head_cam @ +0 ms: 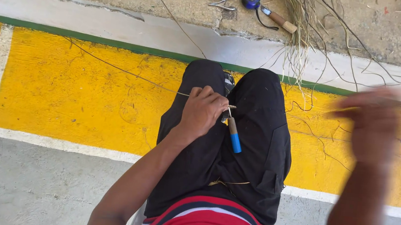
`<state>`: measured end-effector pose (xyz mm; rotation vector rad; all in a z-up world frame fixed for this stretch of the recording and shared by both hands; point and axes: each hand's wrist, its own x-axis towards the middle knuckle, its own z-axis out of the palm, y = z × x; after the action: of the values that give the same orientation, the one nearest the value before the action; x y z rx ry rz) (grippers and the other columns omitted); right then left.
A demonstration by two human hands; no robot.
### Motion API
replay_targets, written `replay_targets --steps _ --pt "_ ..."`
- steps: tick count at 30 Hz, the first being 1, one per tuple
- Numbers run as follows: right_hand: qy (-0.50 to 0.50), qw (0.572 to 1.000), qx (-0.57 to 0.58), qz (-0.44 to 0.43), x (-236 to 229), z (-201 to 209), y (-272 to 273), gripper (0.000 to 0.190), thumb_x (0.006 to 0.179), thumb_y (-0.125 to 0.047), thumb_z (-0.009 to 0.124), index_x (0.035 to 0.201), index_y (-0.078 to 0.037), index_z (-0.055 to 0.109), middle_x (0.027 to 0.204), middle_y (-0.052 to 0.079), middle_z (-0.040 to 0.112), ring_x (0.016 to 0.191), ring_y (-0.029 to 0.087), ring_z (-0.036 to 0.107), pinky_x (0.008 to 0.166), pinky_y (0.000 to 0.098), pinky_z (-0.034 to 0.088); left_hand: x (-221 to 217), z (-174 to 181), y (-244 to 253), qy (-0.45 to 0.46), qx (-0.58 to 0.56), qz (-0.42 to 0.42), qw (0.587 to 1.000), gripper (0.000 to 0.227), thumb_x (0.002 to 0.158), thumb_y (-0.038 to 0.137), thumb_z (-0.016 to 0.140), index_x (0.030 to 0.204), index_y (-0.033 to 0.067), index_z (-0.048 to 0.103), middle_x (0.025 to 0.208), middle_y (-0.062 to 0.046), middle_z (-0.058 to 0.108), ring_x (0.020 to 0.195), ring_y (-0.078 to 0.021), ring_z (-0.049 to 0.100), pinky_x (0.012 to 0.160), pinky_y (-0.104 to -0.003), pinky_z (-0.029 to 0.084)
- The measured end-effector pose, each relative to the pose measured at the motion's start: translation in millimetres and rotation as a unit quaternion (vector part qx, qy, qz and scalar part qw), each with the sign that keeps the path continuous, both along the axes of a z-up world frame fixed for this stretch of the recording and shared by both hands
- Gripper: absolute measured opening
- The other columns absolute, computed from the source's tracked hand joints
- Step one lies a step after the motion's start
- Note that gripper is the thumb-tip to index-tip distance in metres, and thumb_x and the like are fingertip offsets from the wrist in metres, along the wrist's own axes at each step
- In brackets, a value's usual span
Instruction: The recorder is weaving thin natural fibers together to form a small woven object.
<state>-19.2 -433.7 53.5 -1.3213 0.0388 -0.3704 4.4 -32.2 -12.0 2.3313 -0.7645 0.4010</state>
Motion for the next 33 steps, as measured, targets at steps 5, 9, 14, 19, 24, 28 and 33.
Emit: replay_targets --steps 5,9,14,19,24,28,33 --pt "0.09 0.868 -0.466 0.145 -55 4 193 0.018 0.106 -0.017 0.052 0.117 -0.003 0.056 0.105 0.016 0.071 0.092 0.021 0.07 0.075 0.0317 0.054 -11 23 1 0.016 -0.011 0.017 1.0 0.016 0.093 0.015 0.071 0.107 0.0083 0.069 0.093 -0.001 0.068 0.089 -0.0219 0.06 0.077 -0.038 0.042" --pt "0.278 0.898 -0.301 0.159 -64 11 216 0.016 0.107 -0.022 0.05 0.109 -0.006 0.049 0.088 0.008 0.075 0.059 0.013 0.063 0.054 0.0282 0.05 -27 39 -7 -0.015 0.001 0.038 0.999 0.013 0.095 0.016 0.072 0.104 0.0091 0.066 0.091 -0.001 0.066 0.087 -0.0227 0.06 0.075 -0.039 0.043" --pt "0.26 0.889 -0.308 0.217 -94 17 198 0.016 0.108 -0.02 0.048 0.111 -0.005 0.048 0.078 0.008 0.068 0.049 0.013 0.055 0.046 0.0285 0.046 -24 14 3 0.041 -0.06 0.056 0.996 0.009 0.095 0.012 0.07 0.102 0.0114 0.065 0.094 -0.002 0.068 0.086 -0.0252 0.06 0.075 -0.039 0.043" --pt "0.141 0.84 -0.382 0.358 -126 37 175 0.01 0.104 -0.018 0.051 0.105 -0.008 0.051 0.09 0.011 0.071 0.068 0.017 0.067 0.061 0.0274 0.053 -23 32 13 0.112 -0.04 -0.007 0.993 0.003 0.093 0.016 0.071 0.096 0.0162 0.07 0.087 0.001 0.069 0.081 -0.0239 0.059 0.072 -0.04 0.041" --pt "0.026 0.933 -0.312 0.176 -111 -5 158 0.009 0.098 -0.003 0.065 0.104 -0.007 0.059 0.105 0.013 0.066 0.097 0.024 0.068 0.086 0.0338 0.057 -18 24 -8 0.112 -0.023 -0.071 0.991 0.004 0.092 0.02 0.071 0.095 0.0181 0.071 0.084 0.004 0.07 0.084 -0.0227 0.059 0.074 -0.041 0.039" --pt "0.033 0.956 -0.283 0.071 -65 -12 173 0.019 0.095 0.003 0.072 0.106 -0.007 0.061 0.11 0.009 0.07 0.102 0.022 0.069 0.092 0.0351 0.057 -12 17 -22 0.088 -0.036 -0.086 0.992 0.006 0.093 0.02 0.072 0.097 0.0158 0.07 0.084 0.003 0.069 0.089 -0.0223 0.059 0.078 -0.039 0.04" --pt "-0.071 0.873 -0.475 0.083 -46 -17 176 0.022 0.085 0.004 0.08 0.098 -0.006 0.065 0.112 0.008 0.073 0.105 0.026 0.069 0.091 0.0366 0.055 -11 11 -26 0.167 -0.081 -0.102 0.977 0.007 0.096 0.015 0.071 0.102 0.0114 0.07 0.084 -0.002 0.067 0.084 -0.0234 0.056 0.078 -0.038 0.041"
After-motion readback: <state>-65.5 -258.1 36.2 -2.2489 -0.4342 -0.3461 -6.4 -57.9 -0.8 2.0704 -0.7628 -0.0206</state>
